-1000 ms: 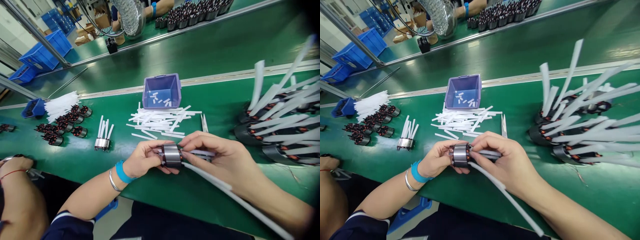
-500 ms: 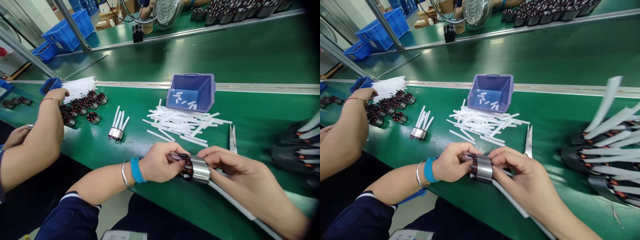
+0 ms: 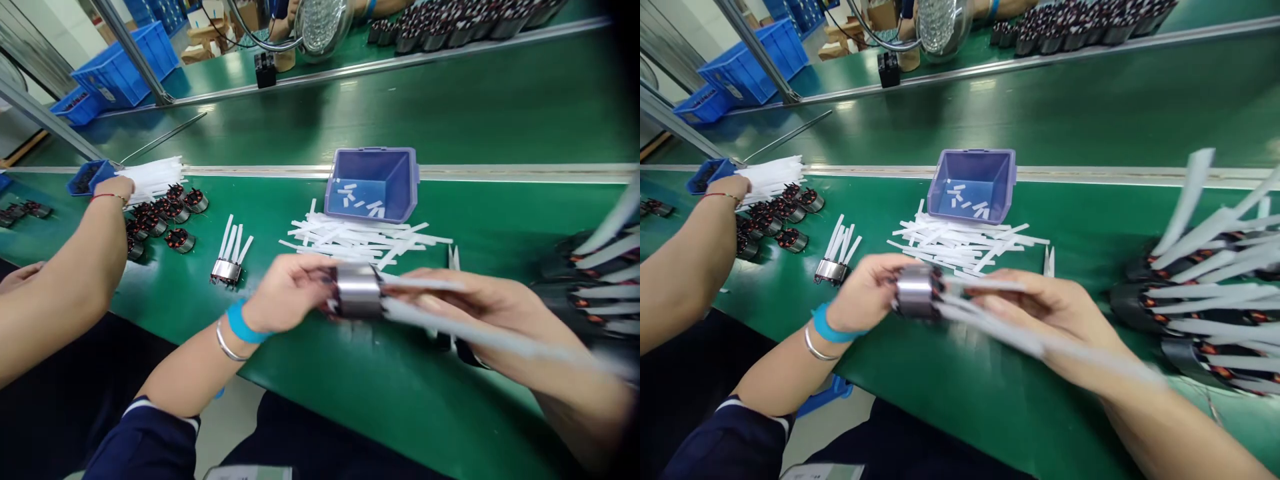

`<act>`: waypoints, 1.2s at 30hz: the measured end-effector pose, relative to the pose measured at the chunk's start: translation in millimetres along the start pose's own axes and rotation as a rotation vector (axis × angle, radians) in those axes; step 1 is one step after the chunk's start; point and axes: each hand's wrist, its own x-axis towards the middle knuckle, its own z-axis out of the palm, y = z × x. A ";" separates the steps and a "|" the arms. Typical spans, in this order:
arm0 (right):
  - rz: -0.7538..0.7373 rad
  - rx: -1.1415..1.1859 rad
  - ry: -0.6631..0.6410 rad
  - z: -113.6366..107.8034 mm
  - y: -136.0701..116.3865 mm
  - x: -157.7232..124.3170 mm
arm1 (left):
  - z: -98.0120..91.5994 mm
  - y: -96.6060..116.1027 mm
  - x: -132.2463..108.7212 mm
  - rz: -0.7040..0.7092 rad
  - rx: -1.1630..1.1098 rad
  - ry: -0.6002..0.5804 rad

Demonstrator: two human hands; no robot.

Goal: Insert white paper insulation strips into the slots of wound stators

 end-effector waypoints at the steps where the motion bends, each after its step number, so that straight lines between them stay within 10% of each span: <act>1: -0.051 -0.061 0.015 1.8 3.0 5.7 | -5.3 8.4 1.9 0.056 -0.005 0.064; 9: -0.199 -0.555 -0.091 64.4 8.7 61.7 | -36.6 20.6 19.4 0.550 0.165 0.327; 14: -0.212 -0.505 0.009 66.7 11.9 66.6 | -36.0 10.4 19.6 0.359 0.108 0.198; 19: -0.087 -0.107 0.232 9.5 -0.4 29.4 | -21.4 4.7 13.1 0.130 -0.002 0.005; 23: 0.015 0.120 0.160 -19.3 -14.8 2.4 | -11.2 -3.1 12.3 -0.064 -0.058 -0.121; 28: 0.082 0.161 -0.059 -10.3 -15.5 -2.1 | -7.6 -16.3 13.9 -0.130 -0.078 -0.241; 36: 0.199 0.299 0.121 15.2 -16.3 0.1 | -3.9 -18.6 8.8 -0.160 -0.062 -0.273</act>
